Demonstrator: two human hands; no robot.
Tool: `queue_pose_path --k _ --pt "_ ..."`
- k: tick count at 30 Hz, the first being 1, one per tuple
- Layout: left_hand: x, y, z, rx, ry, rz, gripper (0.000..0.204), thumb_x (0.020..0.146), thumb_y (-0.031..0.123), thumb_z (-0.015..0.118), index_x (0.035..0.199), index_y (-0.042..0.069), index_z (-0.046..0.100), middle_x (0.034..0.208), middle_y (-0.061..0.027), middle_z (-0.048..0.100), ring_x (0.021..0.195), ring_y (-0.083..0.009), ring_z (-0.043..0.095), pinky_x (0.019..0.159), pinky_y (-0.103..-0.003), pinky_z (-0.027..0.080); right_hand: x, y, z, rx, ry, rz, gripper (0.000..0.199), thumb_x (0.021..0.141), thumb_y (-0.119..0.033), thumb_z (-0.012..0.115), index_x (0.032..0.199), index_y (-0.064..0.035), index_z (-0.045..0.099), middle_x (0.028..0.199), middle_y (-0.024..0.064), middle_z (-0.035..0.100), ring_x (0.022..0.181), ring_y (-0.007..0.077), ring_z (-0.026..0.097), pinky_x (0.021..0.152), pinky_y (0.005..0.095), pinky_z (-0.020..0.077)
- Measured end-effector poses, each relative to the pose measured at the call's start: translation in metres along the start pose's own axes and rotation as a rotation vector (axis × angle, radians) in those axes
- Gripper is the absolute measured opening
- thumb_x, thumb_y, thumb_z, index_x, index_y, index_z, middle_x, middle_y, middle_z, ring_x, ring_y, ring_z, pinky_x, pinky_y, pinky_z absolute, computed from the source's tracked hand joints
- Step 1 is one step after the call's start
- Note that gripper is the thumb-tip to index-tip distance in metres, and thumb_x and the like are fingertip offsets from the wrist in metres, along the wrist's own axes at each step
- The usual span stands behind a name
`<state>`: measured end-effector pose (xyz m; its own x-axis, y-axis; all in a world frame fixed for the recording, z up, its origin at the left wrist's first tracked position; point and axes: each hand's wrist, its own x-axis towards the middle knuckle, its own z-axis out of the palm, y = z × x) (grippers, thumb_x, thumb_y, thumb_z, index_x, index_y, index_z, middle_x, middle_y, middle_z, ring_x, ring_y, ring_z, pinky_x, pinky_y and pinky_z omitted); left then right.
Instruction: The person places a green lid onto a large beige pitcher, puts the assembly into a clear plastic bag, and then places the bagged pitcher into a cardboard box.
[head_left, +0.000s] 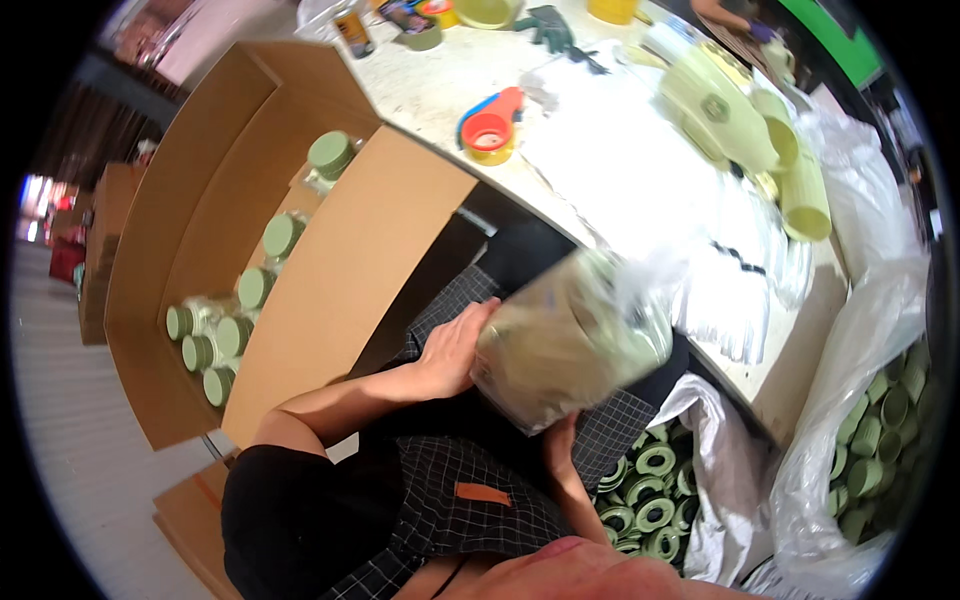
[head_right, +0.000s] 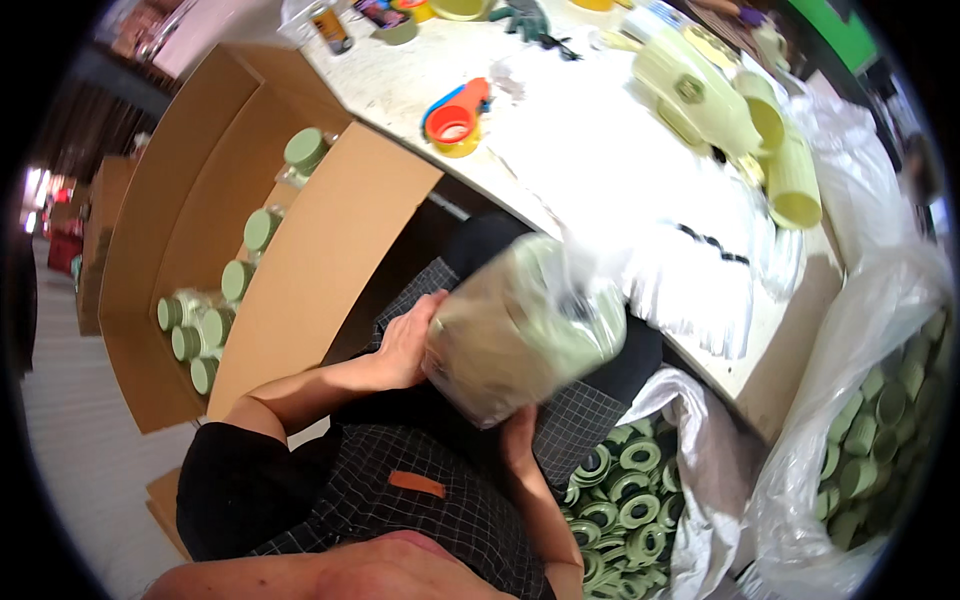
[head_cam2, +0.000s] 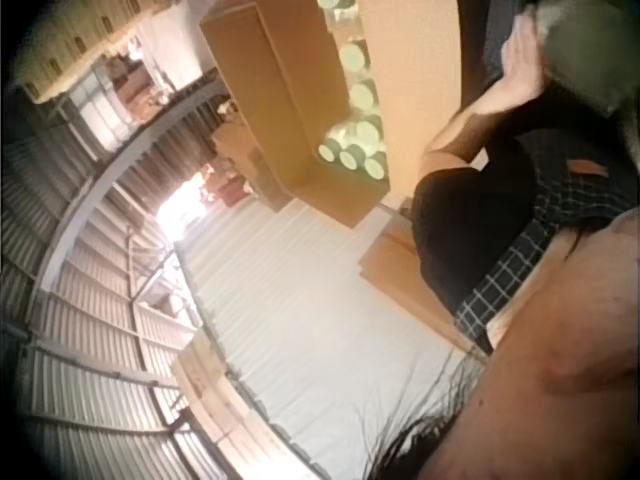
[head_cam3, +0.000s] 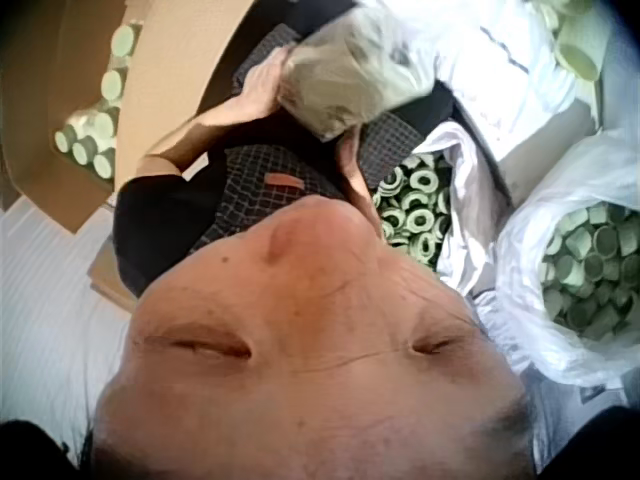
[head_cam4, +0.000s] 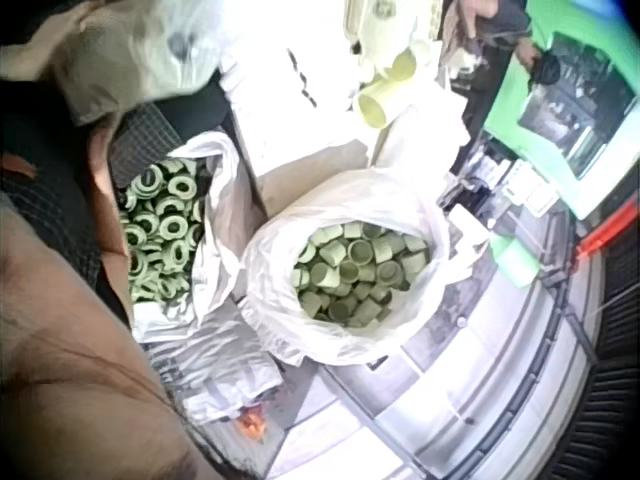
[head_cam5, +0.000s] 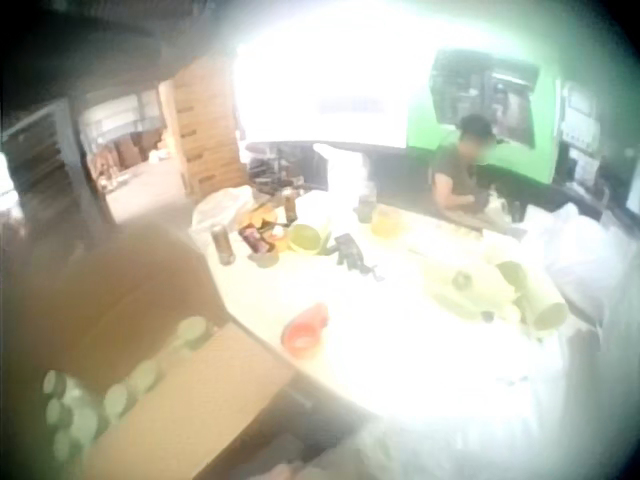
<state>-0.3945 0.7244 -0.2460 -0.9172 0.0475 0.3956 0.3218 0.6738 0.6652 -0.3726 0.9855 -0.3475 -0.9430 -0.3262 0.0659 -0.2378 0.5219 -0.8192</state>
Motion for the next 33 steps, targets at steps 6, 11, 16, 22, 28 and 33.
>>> queue_pose_path --k 6,11,16,22,28,33 --pt "-0.033 -0.009 -0.08 0.411 0.172 -0.194 0.057 0.069 0.012 0.073 0.124 0.012 0.055 0.105 -0.0183 0.051 0.08 -0.0401 0.059 0.067 -0.047 0.052 0.064 -0.108 0.003 0.867 -0.437 0.123 0.083 0.096 -0.052 0.054 0.153 -0.0014 0.021 0.153 0.0143 0.033 0.142 0.026 0.029 0.117 0.0393 0.0213" --pt "-0.085 -0.059 -0.202 0.393 0.472 -0.598 0.038 0.089 0.02 0.062 0.124 0.006 0.06 0.118 -0.018 0.062 0.104 -0.0315 0.063 0.086 -0.041 0.052 0.133 -0.246 0.022 0.847 -0.863 -0.416 0.094 0.081 -0.034 0.075 0.153 0.0006 0.023 0.149 0.0177 0.04 0.129 0.028 0.047 0.106 0.0415 0.0355" --pt "-0.208 -0.17 -0.331 0.13 0.814 -0.859 0.043 0.102 0.034 0.041 0.119 -0.001 0.06 0.104 -0.0073 0.066 0.088 -0.0199 0.062 0.077 -0.036 0.05 0.127 -0.244 0.054 0.755 -0.896 -0.391 0.081 0.082 -0.013 0.073 0.149 -0.0006 0.03 0.144 0.0176 0.045 0.117 0.025 0.056 0.099 0.0381 0.0432" --pt "-0.366 -0.243 -0.425 0.017 0.509 -1.705 0.054 0.098 0.052 0.045 0.11 0.003 0.064 0.086 -0.0089 0.064 0.068 -0.0188 0.055 0.059 -0.038 0.044 0.086 -0.143 0.029 0.783 -0.47 0.194 0.058 0.09 -0.006 0.062 0.143 -0.0017 0.038 0.128 0.0119 0.056 0.098 0.0142 0.06 0.094 0.0299 0.0476" --pt "-0.319 -0.31 -0.268 -0.451 0.512 -1.552 0.046 0.098 0.035 0.048 0.12 -0.003 0.059 0.105 -0.0125 0.063 0.091 -0.0245 0.059 0.082 -0.04 0.048 0.096 -0.116 -0.045 0.49 -0.205 0.294 0.051 0.089 -0.001 0.064 0.136 -0.003 0.044 0.121 0.0087 0.058 0.089 0.01 0.057 0.082 0.0263 0.0492" --pt "-0.317 -0.304 -0.278 -0.005 0.581 -1.557 0.041 0.096 0.026 0.051 0.124 -0.004 0.057 0.113 -0.0151 0.06 0.1 -0.0269 0.057 0.089 -0.041 0.046 0.143 -0.103 -0.131 0.219 0.12 0.101 0.051 0.084 -0.004 0.069 0.13 -0.0029 0.048 0.108 0.0077 0.057 0.082 0.0097 0.055 0.075 0.0252 0.0479"
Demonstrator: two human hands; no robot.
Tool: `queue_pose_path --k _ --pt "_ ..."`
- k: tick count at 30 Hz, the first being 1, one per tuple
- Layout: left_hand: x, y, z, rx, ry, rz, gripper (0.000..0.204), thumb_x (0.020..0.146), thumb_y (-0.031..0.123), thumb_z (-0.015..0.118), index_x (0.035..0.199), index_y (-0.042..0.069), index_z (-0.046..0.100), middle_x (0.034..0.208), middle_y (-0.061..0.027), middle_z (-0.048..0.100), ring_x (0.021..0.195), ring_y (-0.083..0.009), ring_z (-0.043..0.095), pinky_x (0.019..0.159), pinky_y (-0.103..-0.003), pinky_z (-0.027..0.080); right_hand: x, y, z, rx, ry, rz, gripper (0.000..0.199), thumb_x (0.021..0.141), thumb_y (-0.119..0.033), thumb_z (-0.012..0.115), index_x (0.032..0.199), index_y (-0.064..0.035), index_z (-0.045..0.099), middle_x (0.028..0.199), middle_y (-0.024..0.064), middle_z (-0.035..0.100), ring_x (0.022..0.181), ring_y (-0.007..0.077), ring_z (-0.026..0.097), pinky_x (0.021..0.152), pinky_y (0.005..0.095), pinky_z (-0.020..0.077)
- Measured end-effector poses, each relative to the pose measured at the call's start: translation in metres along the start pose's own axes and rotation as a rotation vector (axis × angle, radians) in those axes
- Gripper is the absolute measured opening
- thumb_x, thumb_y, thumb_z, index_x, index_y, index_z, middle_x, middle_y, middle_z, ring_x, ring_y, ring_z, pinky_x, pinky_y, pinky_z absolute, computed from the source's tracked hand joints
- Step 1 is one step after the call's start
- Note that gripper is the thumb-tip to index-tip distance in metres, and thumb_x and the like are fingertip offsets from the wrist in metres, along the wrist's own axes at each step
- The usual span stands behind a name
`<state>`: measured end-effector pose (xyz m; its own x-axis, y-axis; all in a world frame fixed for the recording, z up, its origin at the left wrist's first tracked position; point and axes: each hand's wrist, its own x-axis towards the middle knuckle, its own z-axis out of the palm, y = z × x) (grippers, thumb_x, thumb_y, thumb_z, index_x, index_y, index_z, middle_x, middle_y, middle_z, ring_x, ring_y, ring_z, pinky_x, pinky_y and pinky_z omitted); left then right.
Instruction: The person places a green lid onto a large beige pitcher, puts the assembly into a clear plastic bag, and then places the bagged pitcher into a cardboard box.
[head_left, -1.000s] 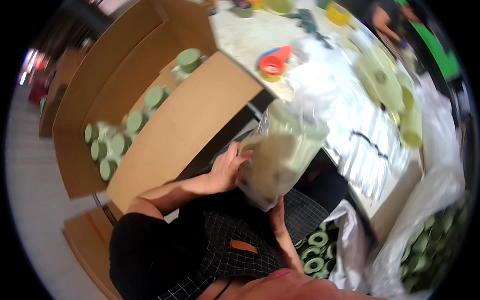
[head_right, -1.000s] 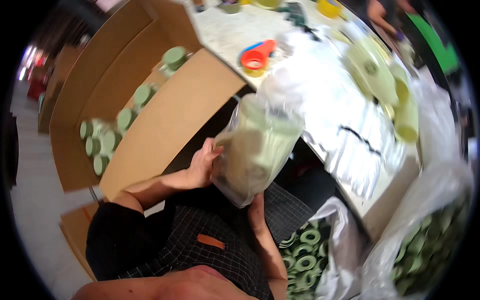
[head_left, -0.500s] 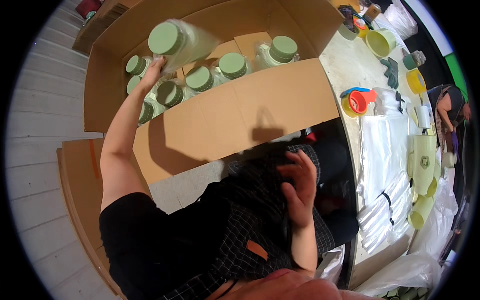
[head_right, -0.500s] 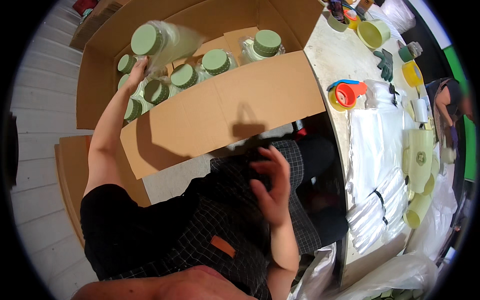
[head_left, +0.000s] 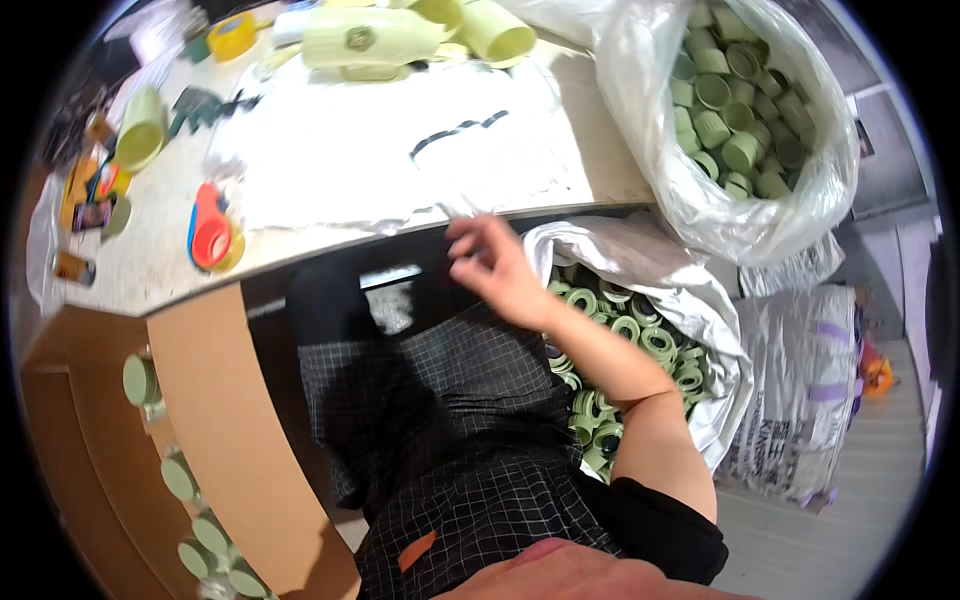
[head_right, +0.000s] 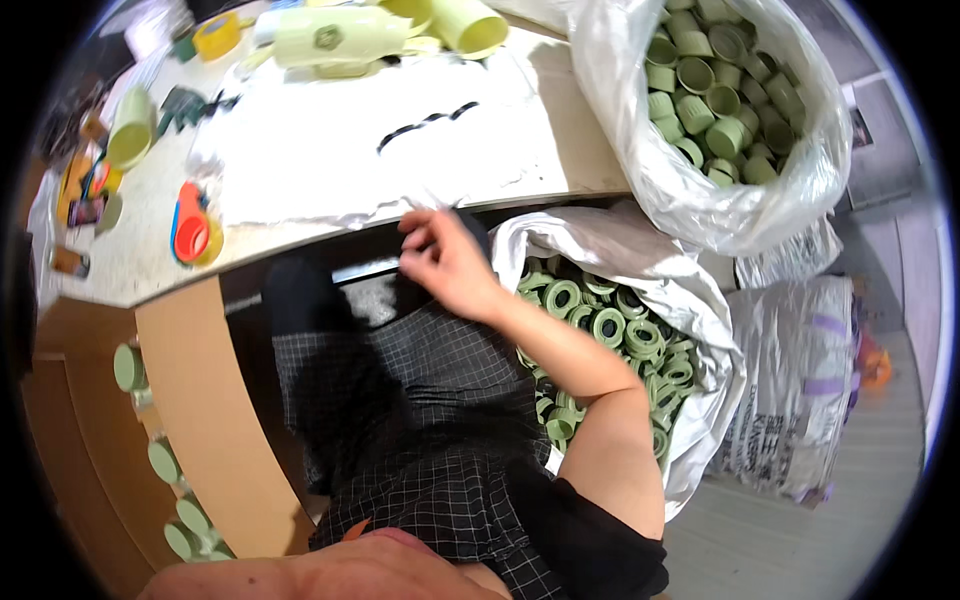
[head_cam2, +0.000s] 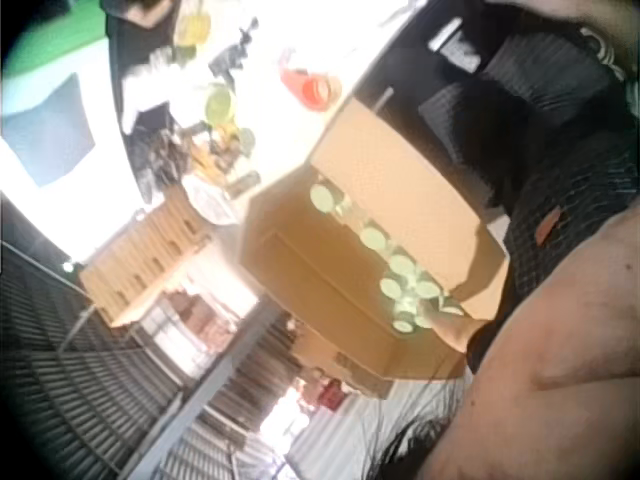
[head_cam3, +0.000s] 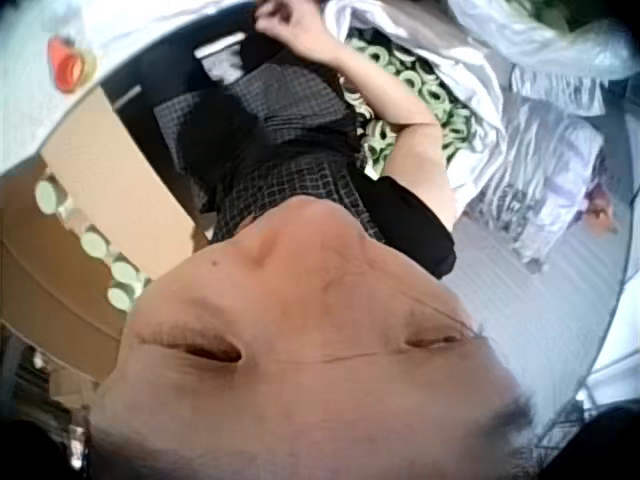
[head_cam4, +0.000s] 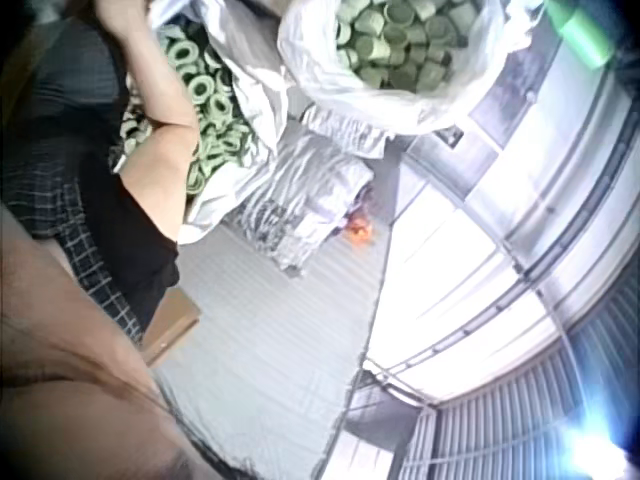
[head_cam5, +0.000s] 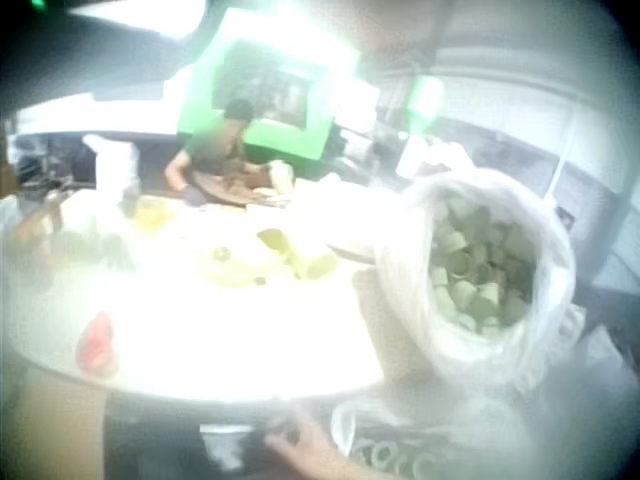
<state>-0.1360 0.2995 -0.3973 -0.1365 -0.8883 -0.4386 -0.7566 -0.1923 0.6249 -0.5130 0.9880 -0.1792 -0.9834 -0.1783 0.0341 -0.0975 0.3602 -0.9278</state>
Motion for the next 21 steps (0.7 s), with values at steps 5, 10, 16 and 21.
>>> queue_pose_path --k 5,10,16,21 --pt "-0.076 0.092 -0.014 0.454 0.558 0.464 0.04 0.094 0.017 0.054 0.127 -0.004 0.054 0.121 -0.0177 0.057 0.11 -0.0294 0.055 0.096 -0.041 0.043 -0.006 0.005 -0.202 -0.287 0.89 -0.129 0.043 0.086 -0.012 0.066 0.125 0.0003 0.051 0.118 0.0124 0.057 0.104 0.0195 0.059 0.087 0.0311 0.0494" --pt "-0.146 0.201 0.029 0.444 0.555 1.053 0.042 0.092 0.009 0.057 0.131 -0.005 0.051 0.129 -0.0203 0.055 0.119 -0.0319 0.053 0.102 -0.041 0.041 0.017 0.075 -0.37 -0.792 1.273 0.055 0.05 0.082 -0.019 0.071 0.122 0.0031 0.052 0.121 0.0224 0.056 0.108 0.0339 0.058 0.095 0.0426 0.0461" --pt "-0.3 0.355 0.268 0.242 -0.345 1.606 0.038 0.098 0.014 0.054 0.131 -0.003 0.048 0.13 -0.0185 0.051 0.12 -0.0316 0.051 0.105 -0.039 0.038 -0.071 0.186 -0.403 -1.766 0.777 0.191 0.041 0.086 -0.02 0.062 0.123 -0.0014 0.057 0.112 0.0194 0.064 0.103 0.0386 0.061 0.092 0.0461 0.0484" --pt "-0.413 0.373 0.357 0.307 -0.616 2.073 0.033 0.089 0.003 0.064 0.121 -0.001 0.055 0.116 -0.0203 0.059 0.11 -0.0368 0.056 0.098 -0.043 0.043 -0.067 0.071 -0.31 -1.171 0.907 -0.113 0.024 0.089 -0.013 0.061 0.11 -0.0003 0.062 0.096 0.0193 0.066 0.083 0.0372 0.063 0.075 0.0443 0.0496"
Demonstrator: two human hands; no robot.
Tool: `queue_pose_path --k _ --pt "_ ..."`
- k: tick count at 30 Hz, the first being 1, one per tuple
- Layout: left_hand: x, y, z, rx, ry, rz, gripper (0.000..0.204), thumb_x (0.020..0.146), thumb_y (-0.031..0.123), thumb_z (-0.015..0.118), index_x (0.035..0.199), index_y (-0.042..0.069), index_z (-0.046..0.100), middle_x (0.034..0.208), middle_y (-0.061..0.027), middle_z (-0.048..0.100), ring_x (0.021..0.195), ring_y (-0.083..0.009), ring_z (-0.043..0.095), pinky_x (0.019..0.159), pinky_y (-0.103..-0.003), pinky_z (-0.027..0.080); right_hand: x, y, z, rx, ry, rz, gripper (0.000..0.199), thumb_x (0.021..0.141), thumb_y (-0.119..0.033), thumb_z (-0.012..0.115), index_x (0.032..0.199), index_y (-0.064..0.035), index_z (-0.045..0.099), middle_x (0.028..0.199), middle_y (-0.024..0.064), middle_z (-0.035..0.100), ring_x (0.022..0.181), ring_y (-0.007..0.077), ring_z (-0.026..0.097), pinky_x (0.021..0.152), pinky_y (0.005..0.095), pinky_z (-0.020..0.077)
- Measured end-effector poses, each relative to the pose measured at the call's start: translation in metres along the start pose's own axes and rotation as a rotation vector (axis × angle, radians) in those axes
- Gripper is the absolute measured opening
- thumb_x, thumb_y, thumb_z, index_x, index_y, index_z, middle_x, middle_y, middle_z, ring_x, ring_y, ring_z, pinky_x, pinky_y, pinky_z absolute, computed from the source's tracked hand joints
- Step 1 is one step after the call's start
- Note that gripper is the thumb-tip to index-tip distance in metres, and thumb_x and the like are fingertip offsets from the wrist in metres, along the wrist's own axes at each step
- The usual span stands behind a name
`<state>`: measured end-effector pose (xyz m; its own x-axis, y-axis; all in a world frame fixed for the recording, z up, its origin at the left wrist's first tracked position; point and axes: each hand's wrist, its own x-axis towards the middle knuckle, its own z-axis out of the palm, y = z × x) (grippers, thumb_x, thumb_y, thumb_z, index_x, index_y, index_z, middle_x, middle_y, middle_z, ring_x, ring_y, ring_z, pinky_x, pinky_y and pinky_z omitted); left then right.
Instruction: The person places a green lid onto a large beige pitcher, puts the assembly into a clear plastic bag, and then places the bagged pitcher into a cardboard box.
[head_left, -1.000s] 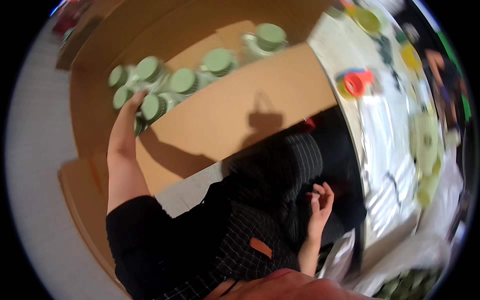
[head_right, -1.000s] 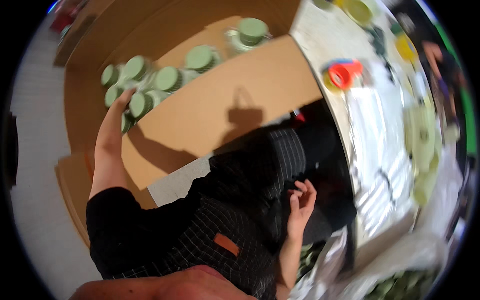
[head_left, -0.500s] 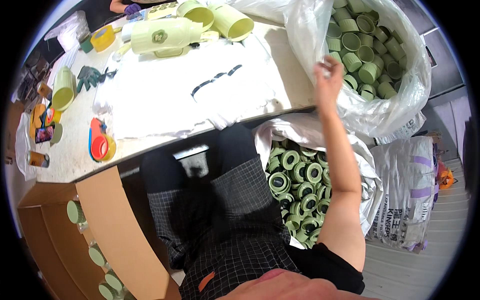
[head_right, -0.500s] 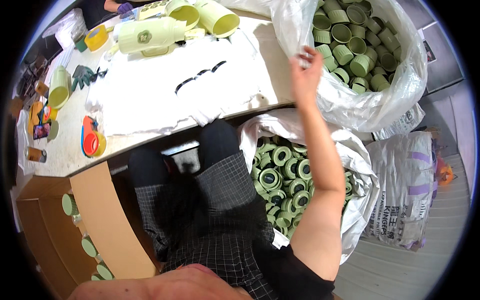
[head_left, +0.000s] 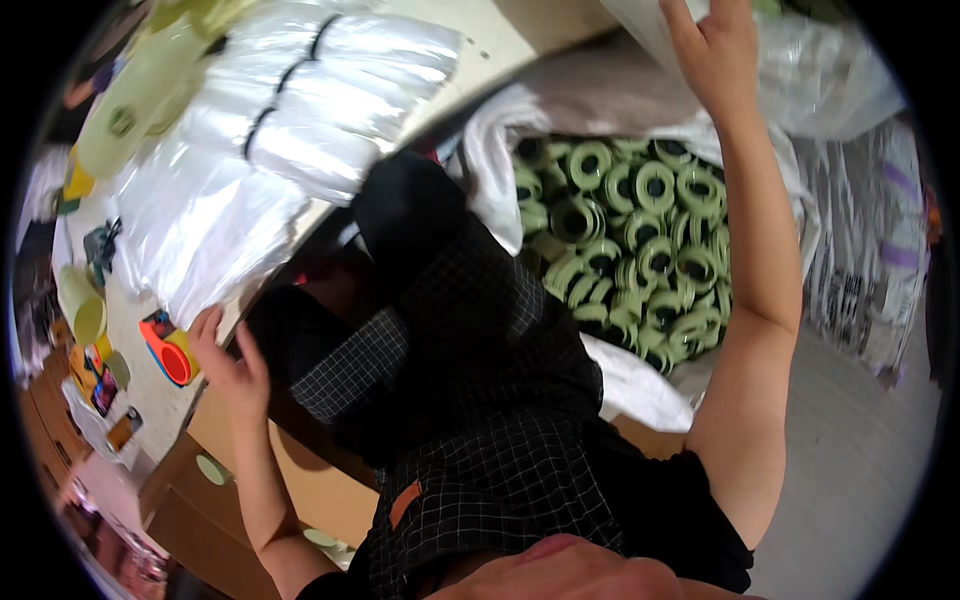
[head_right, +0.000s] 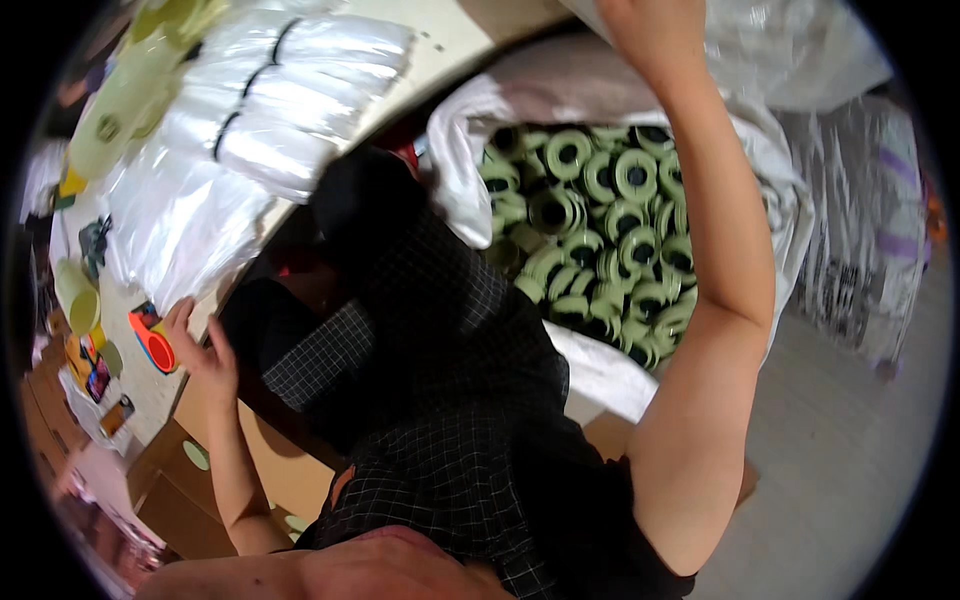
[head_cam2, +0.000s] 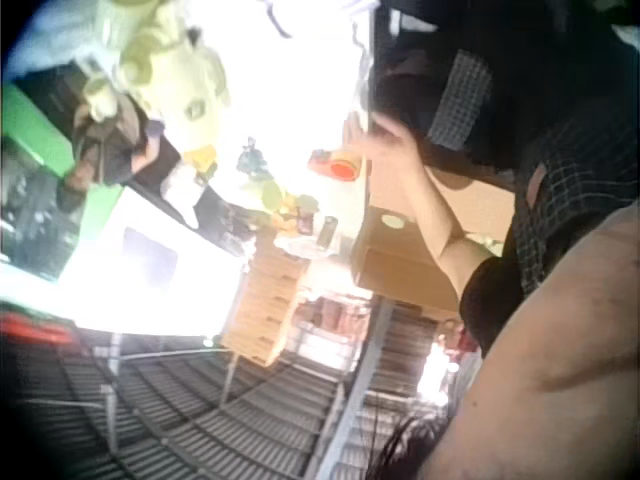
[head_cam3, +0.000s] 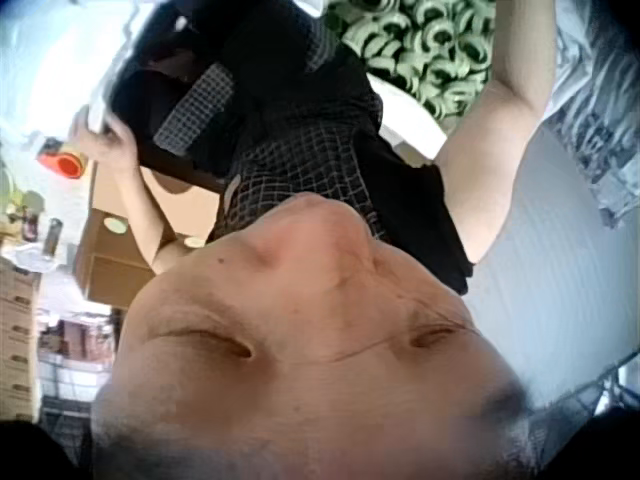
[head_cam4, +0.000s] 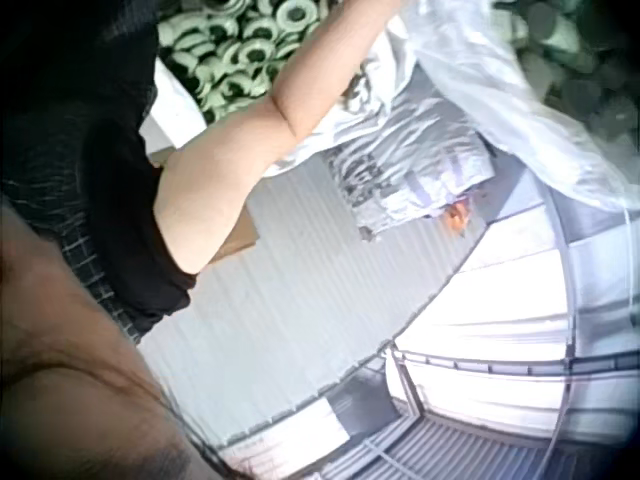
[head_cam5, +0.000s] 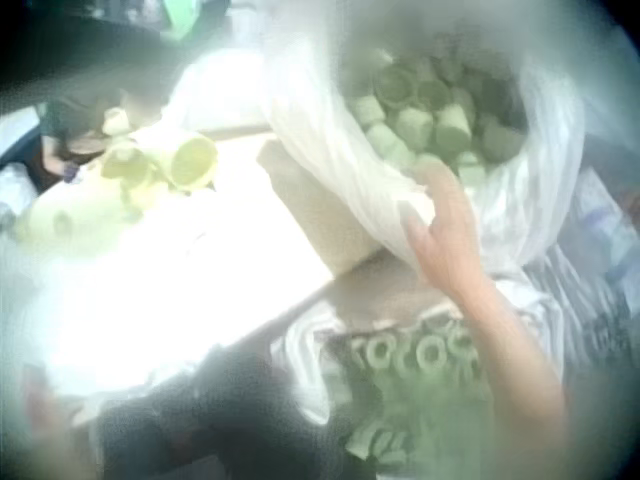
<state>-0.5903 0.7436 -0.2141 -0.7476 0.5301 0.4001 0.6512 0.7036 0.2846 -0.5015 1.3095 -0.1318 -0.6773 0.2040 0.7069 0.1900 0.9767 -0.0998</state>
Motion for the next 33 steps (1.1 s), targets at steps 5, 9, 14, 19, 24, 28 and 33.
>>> queue_pose_path --k 5,9,14,19,24,28,33 --pt "0.02 0.095 0.078 -0.374 -0.262 0.314 0.032 0.078 -0.004 0.066 0.109 0.0 0.058 0.11 -0.0188 0.061 0.103 -0.036 0.058 0.092 -0.043 0.046 -0.189 -0.06 0.005 0.418 -0.37 0.135 0.022 0.085 -0.011 0.064 0.106 -0.0052 0.063 0.104 0.0134 0.064 0.097 0.0333 0.061 0.086 0.0433 0.0506" --pt "-0.006 0.15 0.1 -0.571 -0.423 0.37 0.035 0.068 -0.006 0.069 0.101 0.001 0.06 0.108 -0.0177 0.061 0.099 -0.0358 0.06 0.086 -0.043 0.048 -0.431 -0.066 0.038 0.257 -1.228 0.864 0.052 0.086 -0.018 0.067 0.133 -0.0072 0.049 0.126 0.0247 0.053 0.115 0.0429 0.054 0.098 0.0477 0.0452" --pt "-0.029 0.183 0.111 -0.463 -0.434 0.282 0.033 0.063 -0.006 0.07 0.093 0.003 0.062 0.097 -0.0143 0.056 0.09 -0.0312 0.055 0.078 -0.042 0.045 -0.563 -0.092 0.055 0.337 -1.496 0.966 0.06 0.081 -0.021 0.07 0.136 -0.0092 0.048 0.128 0.0294 0.051 0.116 0.0461 0.054 0.098 0.0496 0.0464" --pt "-0.025 0.19 0.11 -0.366 -0.385 0.162 0.025 0.065 -0.004 0.069 0.086 0.006 0.06 0.087 -0.0117 0.051 0.084 -0.03 0.05 0.073 -0.041 0.041 -0.573 -0.093 0.139 0.451 -1.476 0.855 0.068 0.073 -0.019 0.07 0.138 -0.0191 0.049 0.137 0.023 0.05 0.12 0.0478 0.051 0.102 0.0511 0.043" --pt "-0.022 0.187 0.125 -0.369 -0.426 0.161 0.019 0.067 0.01 0.072 0.083 0.014 0.063 0.088 -0.006 0.053 0.085 -0.0276 0.053 0.075 -0.042 0.04 -0.594 -0.085 0.2 0.528 -1.817 0.823 0.102 0.064 -0.025 0.08 0.152 -0.0358 0.031 0.158 0.01 0.032 0.148 0.0412 0.017 0.116 0.0598 0.0176" --pt "-0.008 0.188 0.108 -0.42 -0.48 0.16 0.02 0.069 0.01 0.074 0.085 0.012 0.063 0.085 -0.005 0.05 0.082 -0.026 0.051 0.074 -0.039 0.041 -0.636 -0.07 0.228 0.836 -1.899 0.786 0.104 0.061 -0.015 0.081 0.153 -0.0183 0.033 0.155 0.0133 0.036 0.146 0.0361 0.025 0.117 0.0496 0.0236" --pt "-0.005 0.159 0.094 -0.384 -0.442 0.314 0.024 0.072 0.012 0.074 0.094 0.01 0.063 0.091 -0.0052 0.055 0.085 -0.0252 0.056 0.076 -0.039 0.043 -0.614 -0.047 0.221 0.542 -1.887 0.502 0.102 0.06 -0.019 0.085 0.149 -0.0054 0.037 0.146 0.0223 0.045 0.135 0.037 0.044 0.109 0.0421 0.0414"
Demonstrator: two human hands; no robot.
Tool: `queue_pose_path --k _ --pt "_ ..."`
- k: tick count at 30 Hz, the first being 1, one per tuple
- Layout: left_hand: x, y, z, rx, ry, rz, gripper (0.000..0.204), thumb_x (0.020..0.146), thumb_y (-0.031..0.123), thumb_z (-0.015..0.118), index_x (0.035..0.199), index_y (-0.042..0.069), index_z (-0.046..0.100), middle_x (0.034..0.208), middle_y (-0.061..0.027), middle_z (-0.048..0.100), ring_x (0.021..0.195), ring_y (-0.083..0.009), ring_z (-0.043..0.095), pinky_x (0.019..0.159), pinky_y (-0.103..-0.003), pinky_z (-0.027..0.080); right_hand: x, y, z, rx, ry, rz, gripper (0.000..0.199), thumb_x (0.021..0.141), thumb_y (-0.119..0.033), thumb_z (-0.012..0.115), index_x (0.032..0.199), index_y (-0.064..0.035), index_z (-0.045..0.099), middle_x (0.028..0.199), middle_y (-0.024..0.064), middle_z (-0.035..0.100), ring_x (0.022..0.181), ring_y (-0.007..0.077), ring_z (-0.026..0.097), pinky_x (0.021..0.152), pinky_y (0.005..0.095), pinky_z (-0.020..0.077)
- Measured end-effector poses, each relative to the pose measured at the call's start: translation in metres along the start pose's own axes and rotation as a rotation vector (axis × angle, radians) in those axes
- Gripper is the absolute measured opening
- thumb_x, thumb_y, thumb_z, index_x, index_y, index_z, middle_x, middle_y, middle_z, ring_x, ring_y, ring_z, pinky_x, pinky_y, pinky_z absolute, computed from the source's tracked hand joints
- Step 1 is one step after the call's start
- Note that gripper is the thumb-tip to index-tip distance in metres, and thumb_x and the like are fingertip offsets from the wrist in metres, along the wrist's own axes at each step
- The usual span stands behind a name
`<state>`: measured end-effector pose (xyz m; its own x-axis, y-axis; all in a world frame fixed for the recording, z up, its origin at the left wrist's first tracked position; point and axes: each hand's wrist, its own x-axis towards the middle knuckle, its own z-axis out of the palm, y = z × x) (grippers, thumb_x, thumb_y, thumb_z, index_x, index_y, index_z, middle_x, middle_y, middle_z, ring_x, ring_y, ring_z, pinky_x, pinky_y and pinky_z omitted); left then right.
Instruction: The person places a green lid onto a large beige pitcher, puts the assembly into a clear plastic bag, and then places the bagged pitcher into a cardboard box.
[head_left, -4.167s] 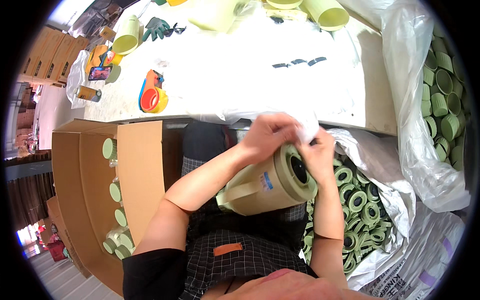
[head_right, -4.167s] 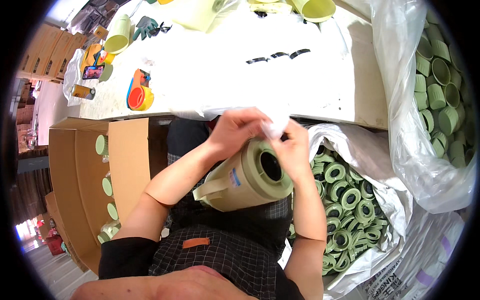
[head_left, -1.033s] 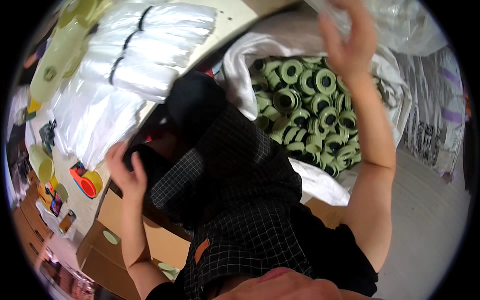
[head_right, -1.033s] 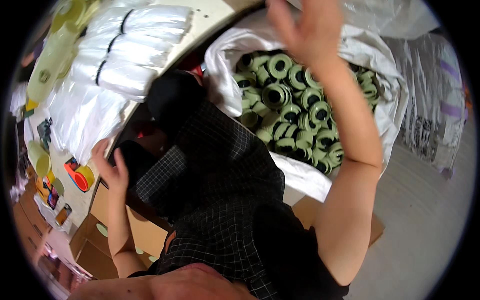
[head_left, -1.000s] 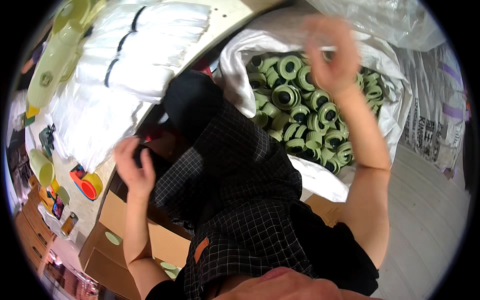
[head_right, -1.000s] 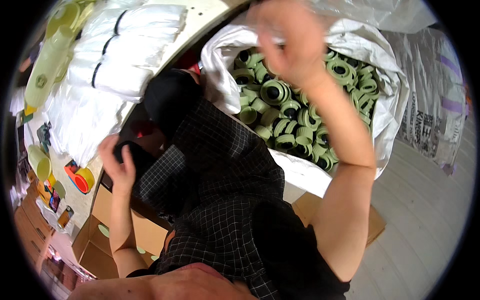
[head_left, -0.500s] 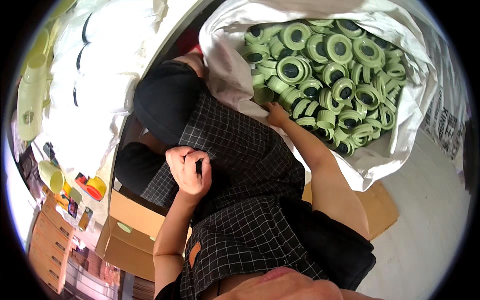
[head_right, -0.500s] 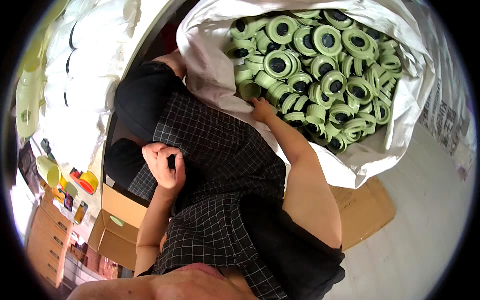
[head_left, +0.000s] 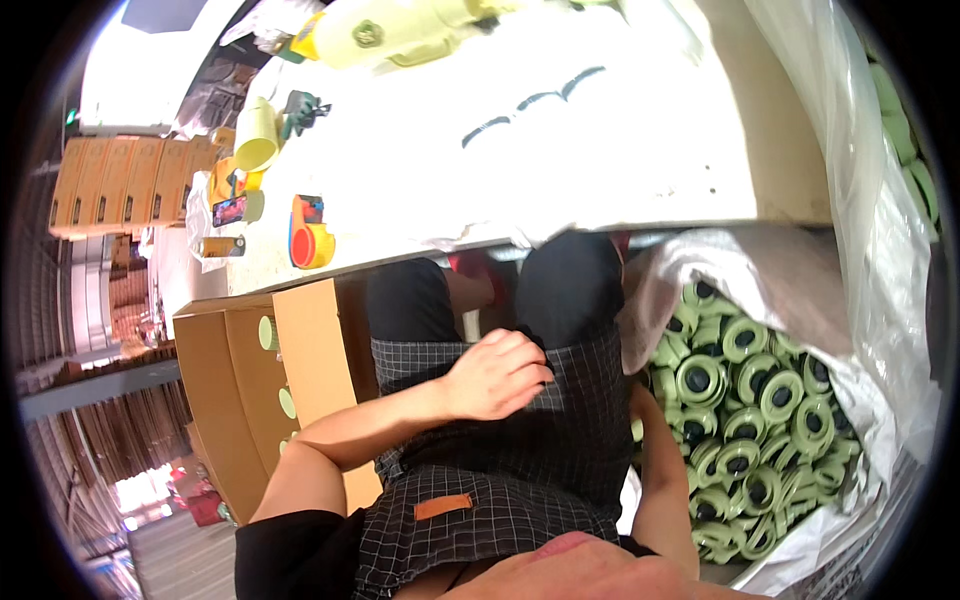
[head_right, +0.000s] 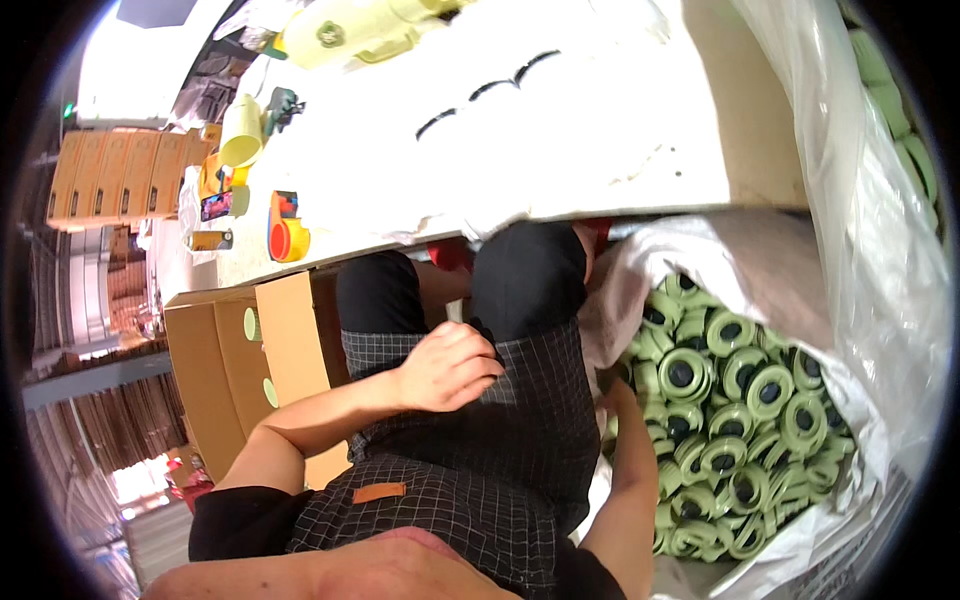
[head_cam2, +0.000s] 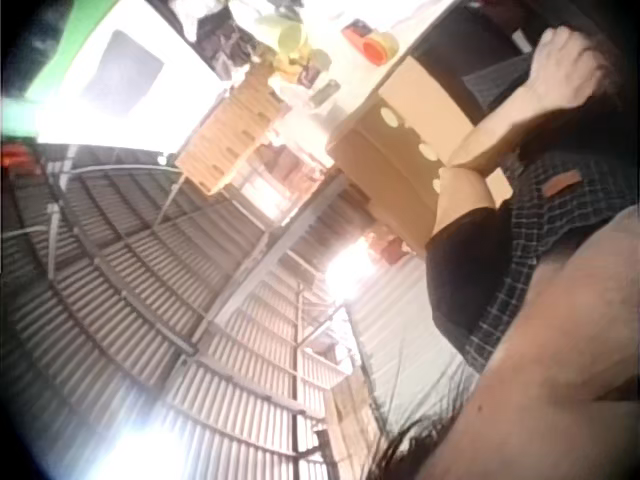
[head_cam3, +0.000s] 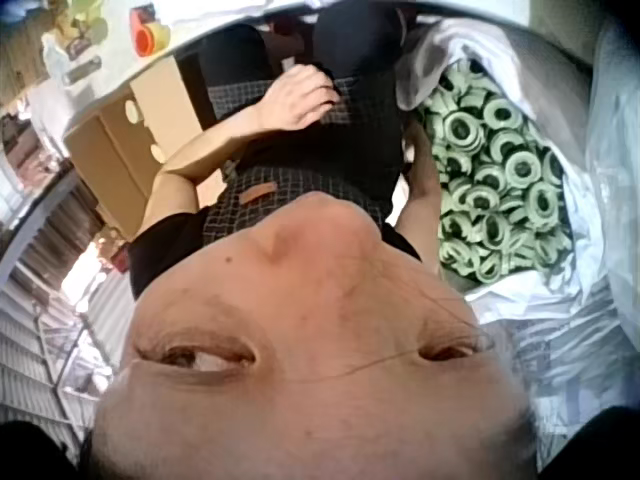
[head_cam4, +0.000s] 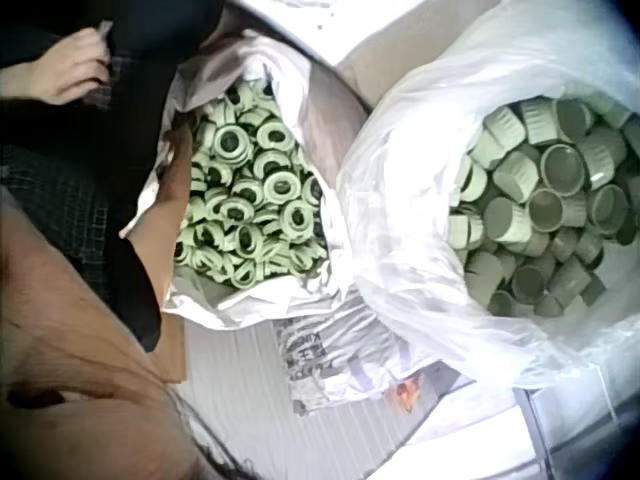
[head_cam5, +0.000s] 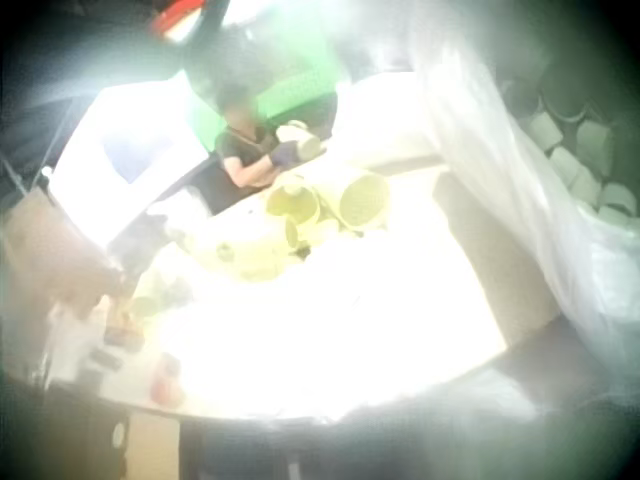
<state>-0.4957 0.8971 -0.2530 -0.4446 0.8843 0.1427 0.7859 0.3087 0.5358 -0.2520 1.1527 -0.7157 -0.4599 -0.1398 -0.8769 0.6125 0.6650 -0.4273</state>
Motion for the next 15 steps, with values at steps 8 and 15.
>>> queue_pose_path --k 8,15 --pt "0.012 -0.178 -0.127 0.333 0.648 -0.462 0.042 0.082 0.007 0.069 0.12 -0.002 0.052 0.113 -0.0192 0.058 0.106 -0.0336 0.057 0.089 -0.039 0.047 -0.152 -0.022 -0.073 -0.398 0.172 0.122 0.029 0.09 -0.026 0.063 0.112 -0.009 0.071 0.106 0.0173 0.069 0.097 0.0393 0.065 0.083 0.0524 0.0514" --pt "0.048 -0.38 -0.244 0.254 0.989 -0.993 0.069 0.076 0.021 0.08 0.133 -0.004 0.049 0.133 -0.0185 0.054 0.117 -0.0284 0.056 0.1 -0.038 0.043 -0.263 -0.094 -0.156 0.825 0.856 -0.225 0.024 0.101 -0.026 0.053 0.101 -0.0027 0.059 0.085 0.0072 0.062 0.079 0.0197 0.06 0.075 0.0345 0.0488"
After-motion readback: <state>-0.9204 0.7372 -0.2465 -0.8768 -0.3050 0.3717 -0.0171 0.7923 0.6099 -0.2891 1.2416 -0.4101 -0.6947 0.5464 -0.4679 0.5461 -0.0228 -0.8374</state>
